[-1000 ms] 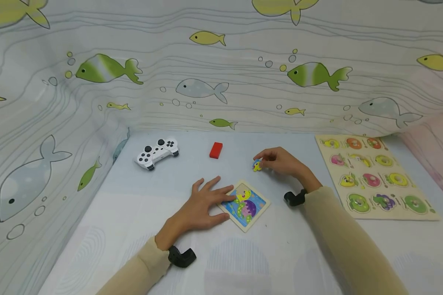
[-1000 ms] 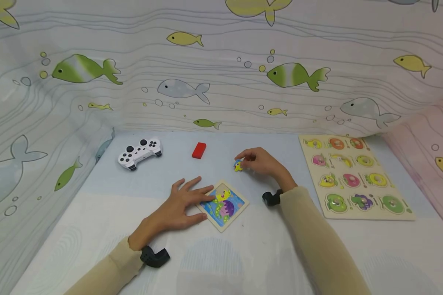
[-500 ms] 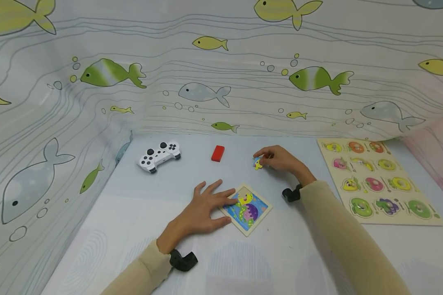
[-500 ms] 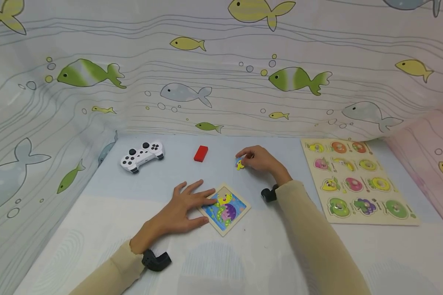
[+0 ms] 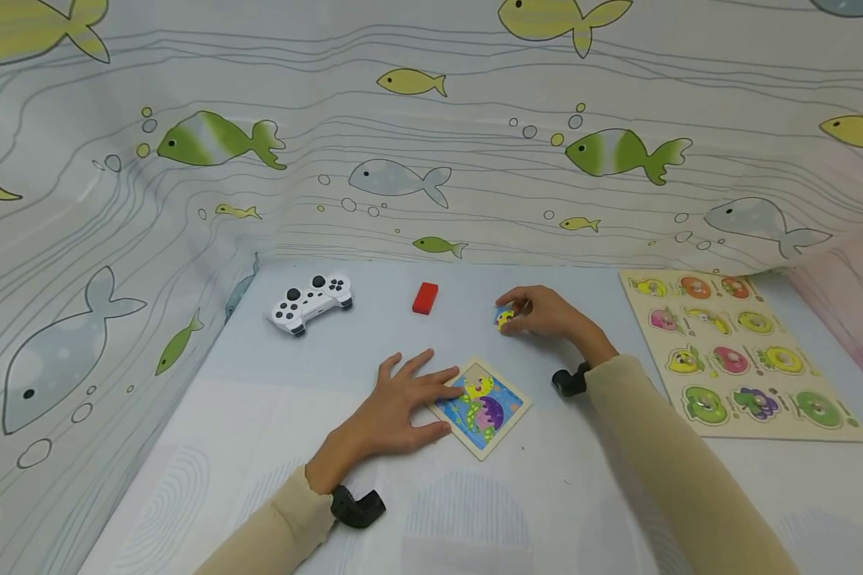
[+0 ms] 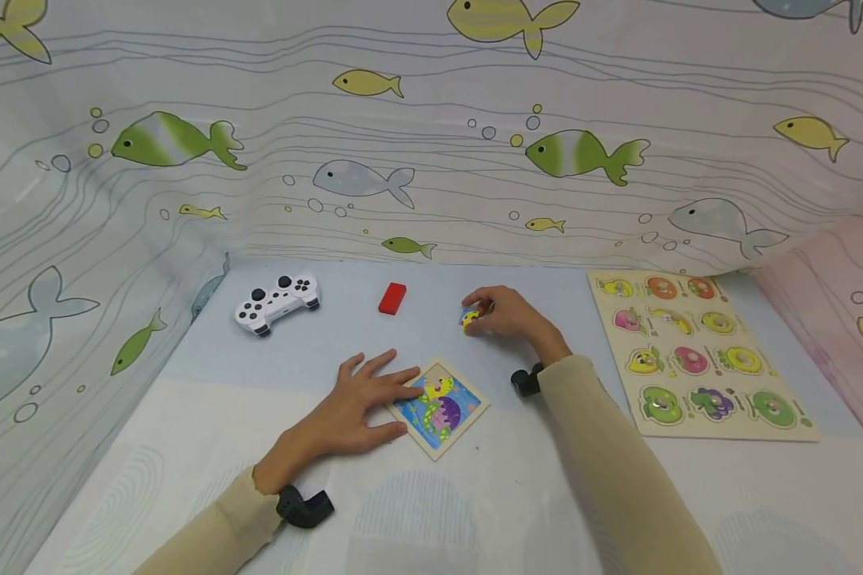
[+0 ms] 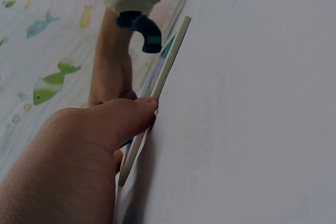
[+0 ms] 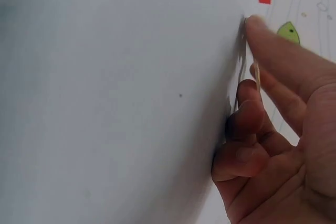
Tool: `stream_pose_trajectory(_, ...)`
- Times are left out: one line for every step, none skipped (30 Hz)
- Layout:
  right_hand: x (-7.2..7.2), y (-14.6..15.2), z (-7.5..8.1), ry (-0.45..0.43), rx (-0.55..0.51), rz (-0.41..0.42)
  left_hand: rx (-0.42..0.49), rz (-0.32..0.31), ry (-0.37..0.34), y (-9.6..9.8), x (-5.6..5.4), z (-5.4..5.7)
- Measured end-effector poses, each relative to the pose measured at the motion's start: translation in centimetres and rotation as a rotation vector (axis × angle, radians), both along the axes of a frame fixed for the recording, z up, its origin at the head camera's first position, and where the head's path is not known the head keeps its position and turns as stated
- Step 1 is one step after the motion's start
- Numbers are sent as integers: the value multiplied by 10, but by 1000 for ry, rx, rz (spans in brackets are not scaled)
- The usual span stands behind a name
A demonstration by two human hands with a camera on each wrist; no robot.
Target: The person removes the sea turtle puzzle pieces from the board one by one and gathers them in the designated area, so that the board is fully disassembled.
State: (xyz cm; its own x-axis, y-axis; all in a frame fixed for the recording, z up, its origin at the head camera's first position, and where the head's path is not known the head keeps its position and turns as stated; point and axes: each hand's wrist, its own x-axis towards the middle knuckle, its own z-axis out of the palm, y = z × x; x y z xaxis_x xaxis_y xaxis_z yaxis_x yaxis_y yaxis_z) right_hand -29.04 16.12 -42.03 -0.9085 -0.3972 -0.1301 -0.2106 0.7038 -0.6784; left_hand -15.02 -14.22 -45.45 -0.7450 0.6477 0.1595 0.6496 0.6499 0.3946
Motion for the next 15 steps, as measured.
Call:
stream_pose_trajectory(0, 0, 0, 8, 6, 3, 2, -2, 2, 0, 0, 0)
stream_pose_trajectory(-1, 0, -1, 16, 10, 5, 4, -2, 1, 0, 0, 0)
stream_pose_trajectory(-1, -1, -1, 23, 11, 7, 6, -3, 0, 0, 0, 0)
stream_pose_trajectory(-1, -1, -1, 29, 11, 8, 8, -4, 0, 0, 1, 1)
stream_pose_trajectory(-1, -1, -1, 36, 14, 7, 10, -4, -2, 0, 1, 1)
stream_pose_trajectory(-2, -2, -1, 38, 15, 4, 15, -7, -2, 0, 1, 1)
stream_pose_trajectory(-2, -2, -1, 40, 21, 1, 18, -8, -3, 0, 2, 1)
stream_pose_trajectory(-3, -3, -1, 49, 31, 5, 19, -6, -6, 0, 2, 1)
stream_pose_trajectory(-3, -3, 0, 56, 45, 7, 21, -8, -3, 0, 2, 2)
stream_pose_trajectory(-4, -4, 0, 66, 60, 13, 23, -8, -2, 1, 2, 2)
stream_pose_trajectory(-5, -4, 0, 76, 78, 20, 23, -7, 0, 1, 2, 2)
stream_pose_trajectory(-6, -5, 1, 85, 96, 27, 24, -9, 4, 1, 2, 2)
stream_pose_trajectory(-6, -5, 1, 92, 111, 35, 22, -8, 7, 1, 2, 2)
stream_pose_trajectory(-7, -6, 2, 99, 125, 40, 15, -5, 7, 1, 2, 2)
stream_pose_trajectory(-8, -7, 3, 100, 135, 42, 13, -6, 9, 1, 2, 2)
